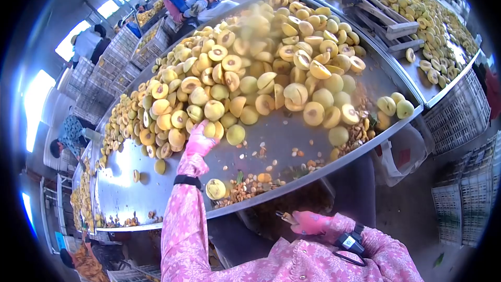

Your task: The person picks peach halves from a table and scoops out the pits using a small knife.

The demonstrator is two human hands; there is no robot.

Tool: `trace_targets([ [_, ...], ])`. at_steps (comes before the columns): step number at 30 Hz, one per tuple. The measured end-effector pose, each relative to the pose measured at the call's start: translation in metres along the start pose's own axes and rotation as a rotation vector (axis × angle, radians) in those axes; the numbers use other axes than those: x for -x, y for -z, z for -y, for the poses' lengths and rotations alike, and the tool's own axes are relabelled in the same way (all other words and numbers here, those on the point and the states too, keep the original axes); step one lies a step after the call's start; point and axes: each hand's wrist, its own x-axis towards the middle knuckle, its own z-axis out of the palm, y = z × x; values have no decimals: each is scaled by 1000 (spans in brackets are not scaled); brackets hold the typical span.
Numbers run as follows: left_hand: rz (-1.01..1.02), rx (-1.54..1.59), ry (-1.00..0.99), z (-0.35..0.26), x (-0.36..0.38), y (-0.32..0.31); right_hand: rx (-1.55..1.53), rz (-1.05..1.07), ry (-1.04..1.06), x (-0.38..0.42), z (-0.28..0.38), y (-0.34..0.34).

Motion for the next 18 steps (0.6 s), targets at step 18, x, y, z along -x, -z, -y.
trace_targets([
  [18, 194, 2011, 709, -125, 156, 56, 122, -312, 498, 45, 114, 38],
])
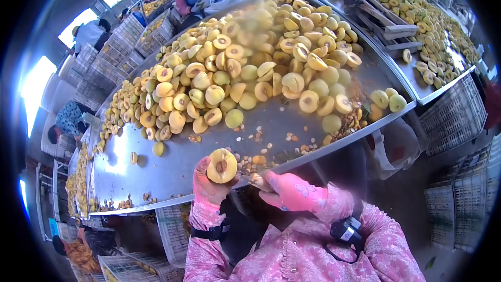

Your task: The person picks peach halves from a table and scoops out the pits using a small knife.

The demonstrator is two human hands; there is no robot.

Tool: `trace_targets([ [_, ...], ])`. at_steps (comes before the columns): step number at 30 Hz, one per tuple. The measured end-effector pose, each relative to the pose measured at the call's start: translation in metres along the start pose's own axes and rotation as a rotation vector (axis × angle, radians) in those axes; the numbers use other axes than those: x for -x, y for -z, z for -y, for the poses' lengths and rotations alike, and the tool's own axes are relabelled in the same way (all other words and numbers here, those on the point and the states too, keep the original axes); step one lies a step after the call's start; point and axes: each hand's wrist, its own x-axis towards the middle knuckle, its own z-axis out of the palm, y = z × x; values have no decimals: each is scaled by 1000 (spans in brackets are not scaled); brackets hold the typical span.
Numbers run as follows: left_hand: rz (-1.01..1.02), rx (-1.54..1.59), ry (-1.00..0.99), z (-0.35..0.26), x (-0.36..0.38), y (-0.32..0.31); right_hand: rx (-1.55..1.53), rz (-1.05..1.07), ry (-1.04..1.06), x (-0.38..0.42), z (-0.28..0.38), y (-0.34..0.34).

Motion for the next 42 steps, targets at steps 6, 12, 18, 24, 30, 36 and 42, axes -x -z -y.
trace_targets([
  [6, 37, 155, 72, 27, 16, -13, 266, -57, 93, 6, 27, -1],
  [12, -1, 167, 10, 37, 29, -19, 390, -196, 247, 7, 16, -12],
  [18, 21, 173, -58, 40, 34, -24, 560, -185, 330, 8, 17, -14],
  [24, 49, 161, -133, 48, 33, -23, 637, -149, 244, 3, 0, -22],
  [30, -20, -7, -188, 49, 28, -19, 1301, 169, 537, -2, -33, -33],
  [36, -23, -57, -149, 52, 21, -1, 1277, 12, 535, 0, -40, -42],
  [42, 24, 130, -219, 51, 28, -20, 1246, 88, 380, -9, -56, -47],
])
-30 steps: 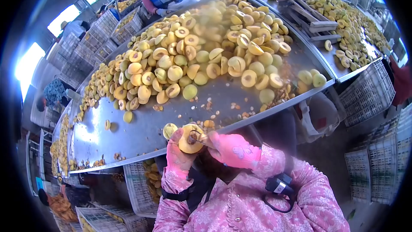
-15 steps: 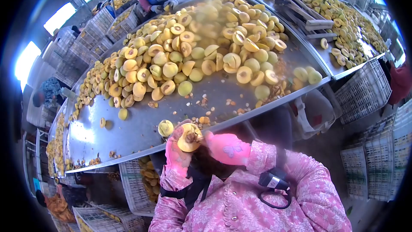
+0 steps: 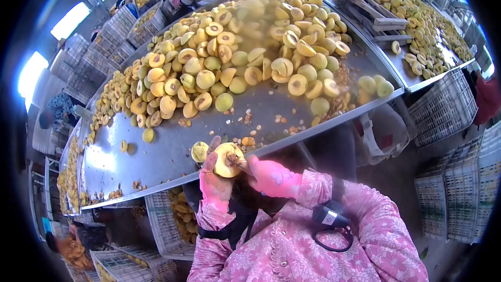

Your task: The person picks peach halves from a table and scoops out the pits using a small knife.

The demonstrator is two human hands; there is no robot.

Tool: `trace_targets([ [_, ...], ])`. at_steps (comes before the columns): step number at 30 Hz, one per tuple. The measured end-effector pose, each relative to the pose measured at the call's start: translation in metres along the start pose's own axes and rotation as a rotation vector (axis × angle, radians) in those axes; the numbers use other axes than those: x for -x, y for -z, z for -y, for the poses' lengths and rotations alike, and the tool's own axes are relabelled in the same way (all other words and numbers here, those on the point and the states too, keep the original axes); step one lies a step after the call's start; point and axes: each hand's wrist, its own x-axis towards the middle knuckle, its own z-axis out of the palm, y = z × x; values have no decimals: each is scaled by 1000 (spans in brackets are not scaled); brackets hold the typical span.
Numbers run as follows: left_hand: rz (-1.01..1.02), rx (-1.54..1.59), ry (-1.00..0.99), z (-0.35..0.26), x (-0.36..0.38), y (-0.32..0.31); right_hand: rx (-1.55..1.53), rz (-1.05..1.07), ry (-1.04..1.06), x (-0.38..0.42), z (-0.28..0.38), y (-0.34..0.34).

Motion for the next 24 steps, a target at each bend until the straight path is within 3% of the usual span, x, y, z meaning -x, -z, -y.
trace_targets([
  [2, -5, -1, -33, 4, -1, 5, -701, -25, -206, -2, 0, -4],
  [5, -88, -5, -98, 10, 0, 2, -689, -192, -150, -5, 3, -18],
  [9, -135, -48, -154, 17, -5, 4, -725, -248, -110, -12, 1, -7],
  [14, -205, -88, -186, 21, -11, 13, -1465, 377, -766, -23, -4, 92],
  [15, -207, -86, -184, 23, -13, 15, -1464, 380, -768, -21, -5, 85],
  [17, -280, -124, -187, 25, -14, 16, -1119, 188, -477, -15, -5, 53],
  [18, -280, -127, -182, 26, -14, 16, -1122, 188, -482, -13, -3, 38],
  [20, -281, -133, -171, 27, -12, 16, -1441, 98, -424, -10, 1, 10],
  [24, -337, -175, -206, 32, -14, 26, -1321, -12, -342, -10, 9, -23],
])
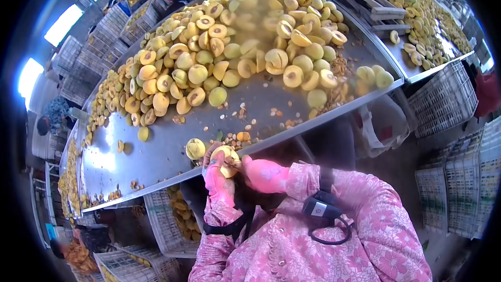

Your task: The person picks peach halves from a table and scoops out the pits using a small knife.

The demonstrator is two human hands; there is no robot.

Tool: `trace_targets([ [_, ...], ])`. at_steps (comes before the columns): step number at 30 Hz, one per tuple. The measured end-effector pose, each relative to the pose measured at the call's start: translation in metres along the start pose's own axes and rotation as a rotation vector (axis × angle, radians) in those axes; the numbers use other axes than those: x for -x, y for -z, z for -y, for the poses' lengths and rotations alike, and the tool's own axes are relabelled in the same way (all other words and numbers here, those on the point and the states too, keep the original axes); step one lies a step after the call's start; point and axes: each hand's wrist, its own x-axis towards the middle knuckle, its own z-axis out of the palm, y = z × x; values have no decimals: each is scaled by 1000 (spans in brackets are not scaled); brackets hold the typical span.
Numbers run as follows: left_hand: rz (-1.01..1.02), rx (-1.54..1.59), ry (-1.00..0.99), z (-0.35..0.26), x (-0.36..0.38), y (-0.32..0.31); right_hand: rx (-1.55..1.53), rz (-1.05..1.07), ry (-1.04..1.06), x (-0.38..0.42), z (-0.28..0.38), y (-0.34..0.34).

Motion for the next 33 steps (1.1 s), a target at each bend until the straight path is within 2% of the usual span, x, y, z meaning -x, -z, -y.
trace_targets([
  [3, -3, 15, -4, -4, 3, -4, 17, 87, -68, -6, 9, 6],
  [8, 3, -56, -11, -6, 5, -4, -283, 112, -431, 7, 79, 23],
  [10, -22, -63, -4, -8, 8, -8, -187, 120, -424, -3, 42, 13],
  [12, -38, -65, -4, -9, 7, -10, -83, 122, -410, -6, 35, 12],
  [14, -25, -77, -2, -9, 6, -5, 218, 241, -224, -3, 36, 11],
  [17, -6, -106, -32, -8, 7, -2, 110, 144, -329, 1, 51, 12],
  [21, -11, -129, -42, -7, 5, 1, -49, 98, -263, 4, 62, 18],
  [23, 23, -123, -44, -6, 3, 6, -180, 247, -472, 6, 90, 27],
  [24, 26, -127, -42, -6, 3, 6, -185, 243, -470, 7, 92, 27],
  [27, -8, -160, -53, -6, 6, 2, -47, 177, -394, 9, 77, 18],
  [29, 64, -295, 11, -11, 4, 4, 206, 139, -43, 1, 37, 6],
  [30, 62, -295, 11, -14, 3, 6, 206, 141, -43, 4, 56, 13],
  [32, 135, -362, 103, -24, 2, 5, -129, 363, -383, 7, 90, 33],
  [33, 154, -401, 155, -32, 9, -1, -131, 368, -383, 5, 88, 36],
])
